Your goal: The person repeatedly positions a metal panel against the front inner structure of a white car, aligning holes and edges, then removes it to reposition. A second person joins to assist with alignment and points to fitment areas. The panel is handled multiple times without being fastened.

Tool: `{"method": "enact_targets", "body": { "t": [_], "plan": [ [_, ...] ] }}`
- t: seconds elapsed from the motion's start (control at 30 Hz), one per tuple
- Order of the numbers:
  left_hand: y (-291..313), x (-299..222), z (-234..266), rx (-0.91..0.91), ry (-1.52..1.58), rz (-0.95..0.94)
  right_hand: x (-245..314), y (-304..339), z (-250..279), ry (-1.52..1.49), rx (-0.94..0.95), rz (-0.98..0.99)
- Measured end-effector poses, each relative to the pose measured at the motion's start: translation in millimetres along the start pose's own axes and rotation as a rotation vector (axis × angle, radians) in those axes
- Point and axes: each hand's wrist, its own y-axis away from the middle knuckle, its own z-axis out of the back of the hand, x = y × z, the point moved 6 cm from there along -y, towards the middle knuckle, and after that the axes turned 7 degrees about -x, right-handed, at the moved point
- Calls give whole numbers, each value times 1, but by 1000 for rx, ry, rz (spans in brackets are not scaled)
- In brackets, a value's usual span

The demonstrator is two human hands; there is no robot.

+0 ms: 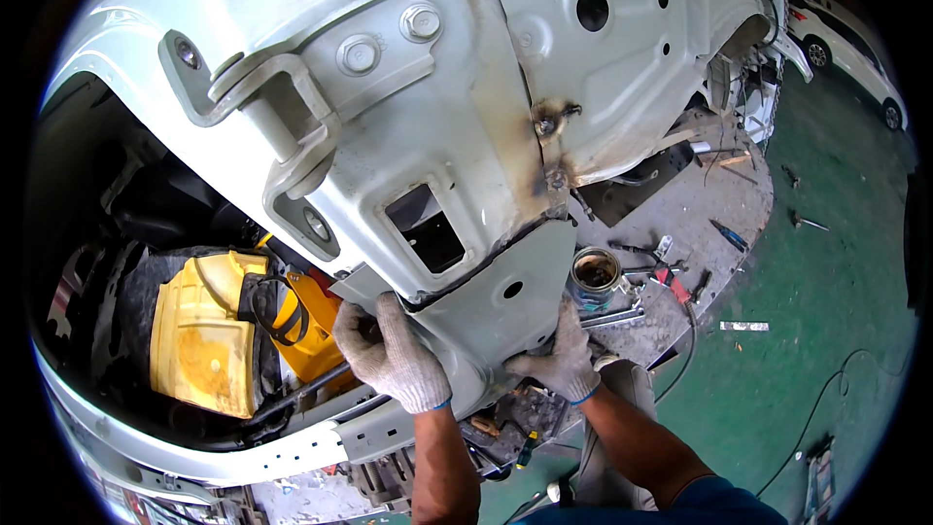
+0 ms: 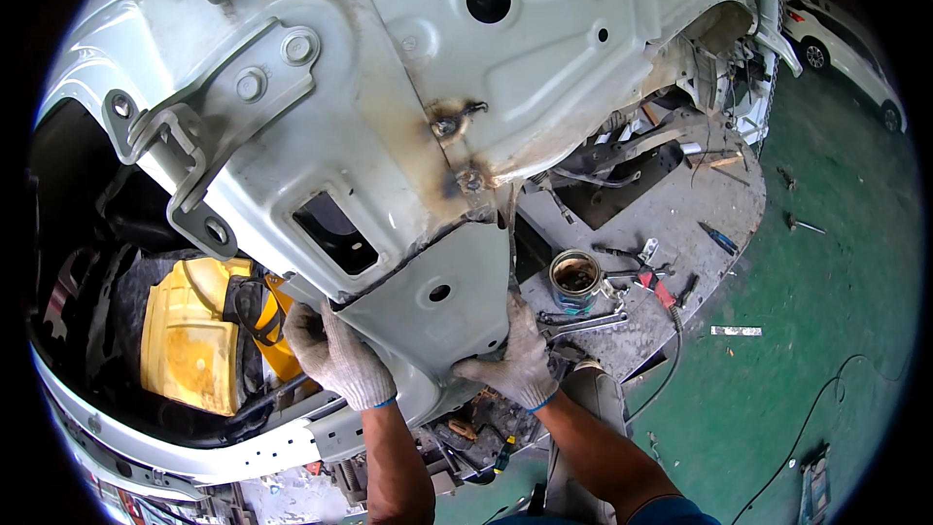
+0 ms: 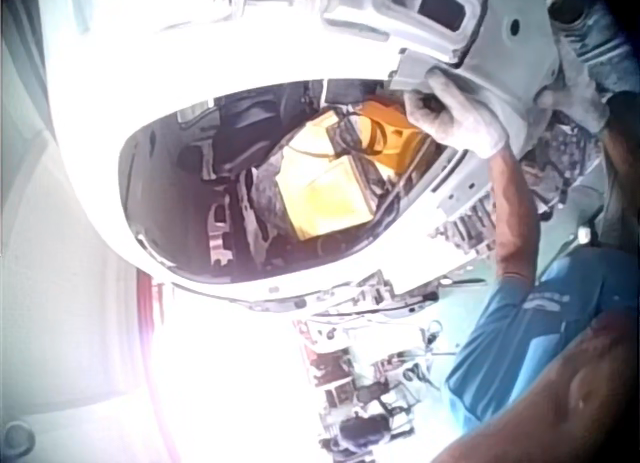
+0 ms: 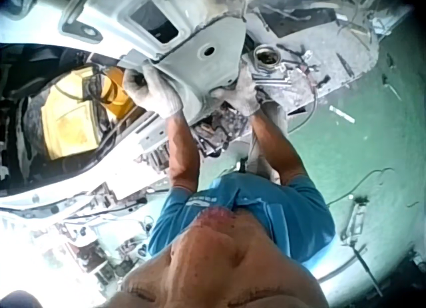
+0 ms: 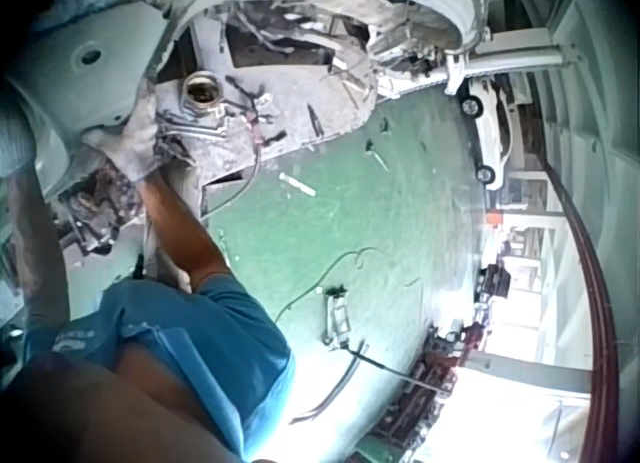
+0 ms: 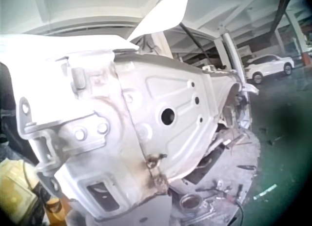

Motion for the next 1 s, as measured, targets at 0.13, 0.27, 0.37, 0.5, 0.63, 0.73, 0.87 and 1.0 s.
{"method": "enact_targets", "body": {
  "t": [0.13, 0.27, 0.37, 0.5, 0.63, 0.73, 0.87, 1.0],
  "plan": [
    [0, 0, -1, 10, 47, 16, -1, 0, 0, -29, -6, -20],
    [1, -3, 0, 9, 10, -3, 0, 1, 0, -49, -15, -34],
    [1, -2, 0, -1, 30, 1, 1, 1, 1, -45, -5, -69],
    [-1, -2, 0, 0, 25, -10, 4, 1, 2, -22, -10, -66],
    [-1, -3, 0, 4, 17, -22, 10, -3, 4, -27, -19, -16],
    [-1, -4, 0, -8, 24, -21, 14, -5, 5, -73, 2, 16],
    [-2, -5, -1, -2, 6, -12, 14, -6, 5, -60, -4, -14],
    [-4, -9, -3, -6, 4, -44, 13, -5, 4, -50, -11, -6]
  ]
}}
